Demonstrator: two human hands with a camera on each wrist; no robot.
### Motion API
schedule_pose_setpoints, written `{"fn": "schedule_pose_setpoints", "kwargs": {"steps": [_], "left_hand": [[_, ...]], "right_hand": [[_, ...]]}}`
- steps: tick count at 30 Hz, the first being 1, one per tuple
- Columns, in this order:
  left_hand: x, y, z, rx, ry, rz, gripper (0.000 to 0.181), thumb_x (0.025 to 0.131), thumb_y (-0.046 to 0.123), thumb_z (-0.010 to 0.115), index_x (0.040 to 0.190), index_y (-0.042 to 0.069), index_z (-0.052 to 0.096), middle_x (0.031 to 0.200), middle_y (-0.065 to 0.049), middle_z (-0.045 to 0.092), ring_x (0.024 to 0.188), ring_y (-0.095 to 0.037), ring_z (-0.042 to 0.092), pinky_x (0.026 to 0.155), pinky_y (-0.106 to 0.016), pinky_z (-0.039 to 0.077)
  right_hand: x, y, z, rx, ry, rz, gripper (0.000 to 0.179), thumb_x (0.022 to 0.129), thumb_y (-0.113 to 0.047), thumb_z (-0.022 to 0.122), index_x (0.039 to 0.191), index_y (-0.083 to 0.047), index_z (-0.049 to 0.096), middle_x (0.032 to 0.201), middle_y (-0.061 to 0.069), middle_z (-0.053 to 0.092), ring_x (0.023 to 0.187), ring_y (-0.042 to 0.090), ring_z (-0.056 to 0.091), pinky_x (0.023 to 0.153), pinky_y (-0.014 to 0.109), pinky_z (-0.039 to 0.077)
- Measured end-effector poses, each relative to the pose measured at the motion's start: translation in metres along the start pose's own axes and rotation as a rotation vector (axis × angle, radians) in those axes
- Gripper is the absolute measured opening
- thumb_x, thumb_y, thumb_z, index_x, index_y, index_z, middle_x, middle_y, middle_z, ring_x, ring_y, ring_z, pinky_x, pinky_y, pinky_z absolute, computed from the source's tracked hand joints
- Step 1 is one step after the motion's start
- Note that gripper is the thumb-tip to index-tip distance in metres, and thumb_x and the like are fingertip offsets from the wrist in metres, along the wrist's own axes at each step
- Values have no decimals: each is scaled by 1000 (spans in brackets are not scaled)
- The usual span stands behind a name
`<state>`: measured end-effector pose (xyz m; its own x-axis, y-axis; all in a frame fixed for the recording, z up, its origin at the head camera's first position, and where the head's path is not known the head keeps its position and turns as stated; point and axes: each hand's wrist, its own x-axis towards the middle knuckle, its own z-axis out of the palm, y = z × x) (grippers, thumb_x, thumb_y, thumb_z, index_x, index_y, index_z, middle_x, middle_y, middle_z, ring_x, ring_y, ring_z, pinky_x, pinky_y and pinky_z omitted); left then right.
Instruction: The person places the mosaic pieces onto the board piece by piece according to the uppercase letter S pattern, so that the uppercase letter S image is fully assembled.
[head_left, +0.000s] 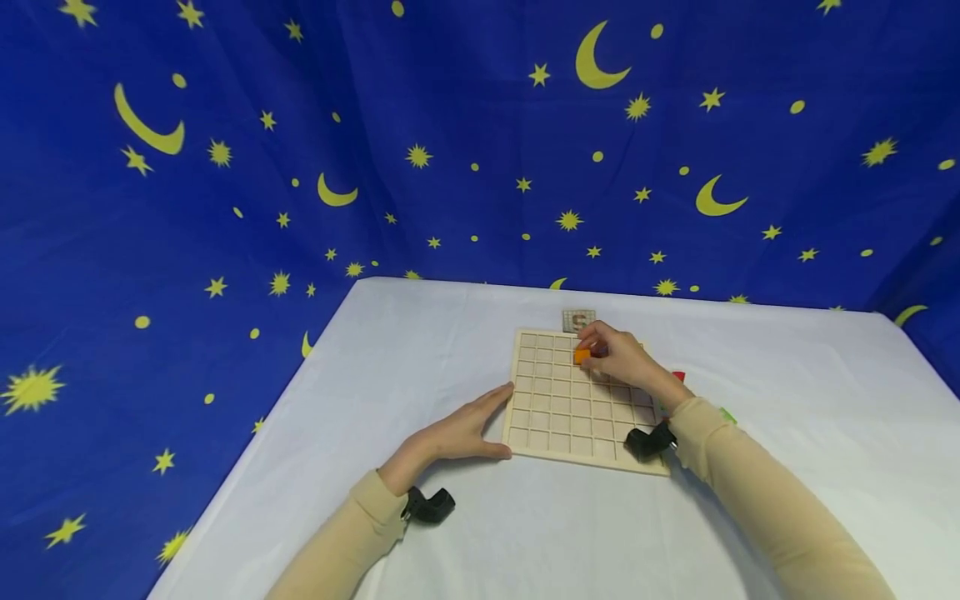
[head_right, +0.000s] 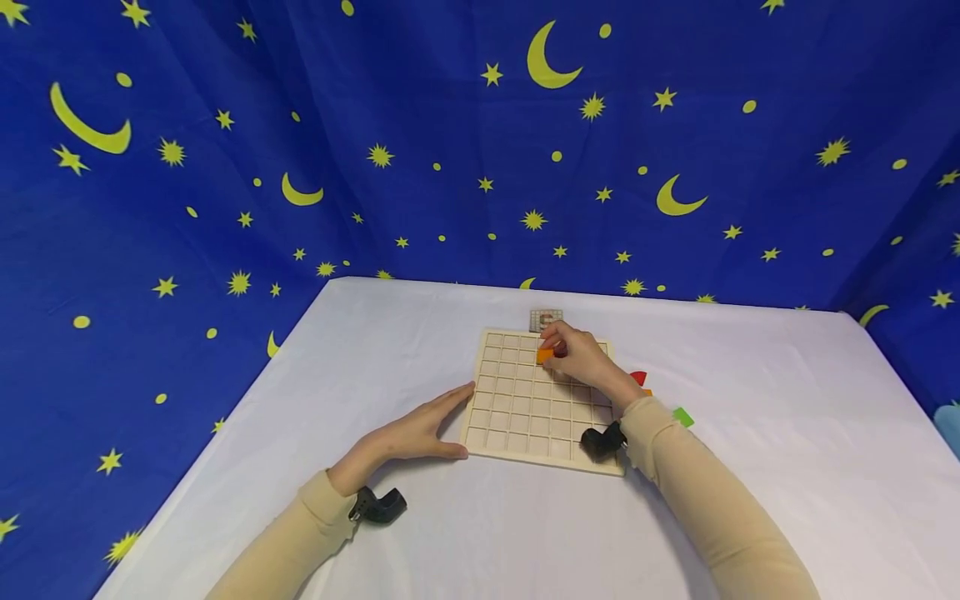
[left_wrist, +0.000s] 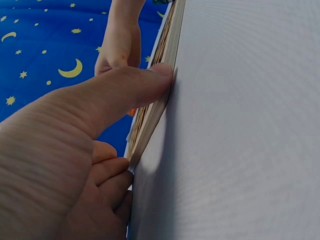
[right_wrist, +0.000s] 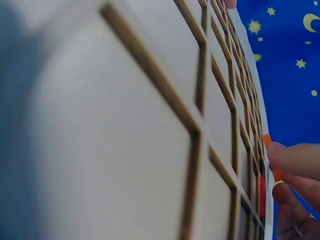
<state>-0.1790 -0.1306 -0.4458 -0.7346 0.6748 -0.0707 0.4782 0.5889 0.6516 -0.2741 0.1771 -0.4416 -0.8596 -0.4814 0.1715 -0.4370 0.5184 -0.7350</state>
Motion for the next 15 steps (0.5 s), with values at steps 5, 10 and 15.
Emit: {"fn": "schedule_pose_setpoints", "kwargs": {"steps": [5,10,15], "left_hand": [[1,1,1,2,2,2,99,80,33,76,151,3,14,155,-13,17,140,-26,18,112,-37,20],[1,0,1,8,8,4,99,80,33,76,151,2,14,155,-13,18,140,-26,18,112,-37,20],[1,0,0,8,3,-6,99,80,33,76,151,3,14,155,-13,17,140,-25,18,112,-37,20]], "right_hand": [[0,3,5,-45,8,-44,39,79,1,72,114,2,54,102,12,67,82,24,62,70,37,51],[1,4,7,-52,22,-32,39,79,1,72,114,2,55,102,12,67,90,28,63,77,43,52],[1,4,7,-51,20,-21,38,79,1,72,113,2,55,102,12,66,93,28,63,78,43,52]]}}
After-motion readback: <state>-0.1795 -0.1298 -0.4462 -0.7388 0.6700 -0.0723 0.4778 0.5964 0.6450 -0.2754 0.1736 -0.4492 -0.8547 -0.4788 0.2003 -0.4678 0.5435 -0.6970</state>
